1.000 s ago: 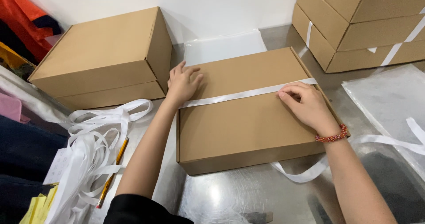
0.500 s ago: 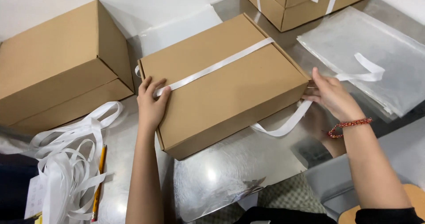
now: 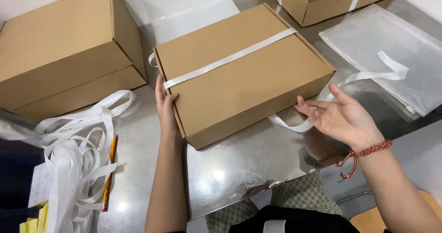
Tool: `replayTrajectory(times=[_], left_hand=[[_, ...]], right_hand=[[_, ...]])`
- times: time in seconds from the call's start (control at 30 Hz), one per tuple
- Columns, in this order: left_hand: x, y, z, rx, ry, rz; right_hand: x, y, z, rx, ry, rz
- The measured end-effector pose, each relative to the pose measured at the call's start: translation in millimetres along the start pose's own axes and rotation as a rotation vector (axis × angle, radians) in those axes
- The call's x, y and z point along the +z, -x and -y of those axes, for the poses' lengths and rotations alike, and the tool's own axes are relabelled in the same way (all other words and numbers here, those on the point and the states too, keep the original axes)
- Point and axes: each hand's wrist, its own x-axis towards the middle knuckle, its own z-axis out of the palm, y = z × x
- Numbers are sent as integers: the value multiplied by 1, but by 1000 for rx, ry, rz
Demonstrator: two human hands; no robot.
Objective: Unpack a garment from a boxed set, remove it from a plastic bag, and hang it on a clothes rack.
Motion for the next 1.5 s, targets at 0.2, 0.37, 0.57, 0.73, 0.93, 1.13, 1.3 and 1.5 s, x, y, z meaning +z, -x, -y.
replayTrajectory(times=[0.2,0.37,0.57,0.73,0.93,1.13,1.3,1.5], left_hand=[[11,5,-15,-20,-94,-83],[28,17,-37,-71,-16,-108],[14,14,-14,38,-208,47],[20,10,-28,-39,-400,128],[17,7,-10,63,-514,122],[12,-5,9,113,-521,-108],[11,-22,-5,100,-585,-123],[-44,-57,-36,16,-412,-203]], right_hand=[[-12,-29,15,-2,226,-177],[13,-44,3,-15,456,-328],[50,-71,-5,-123,565,-283],[87,-87,-15,-193,566,-368],[35,-140,9,-346,721,-368],[30,-138,12,-429,790,-397],[37,-124,34,-521,953,-404],[25,-114,76,-512,1056,-383]])
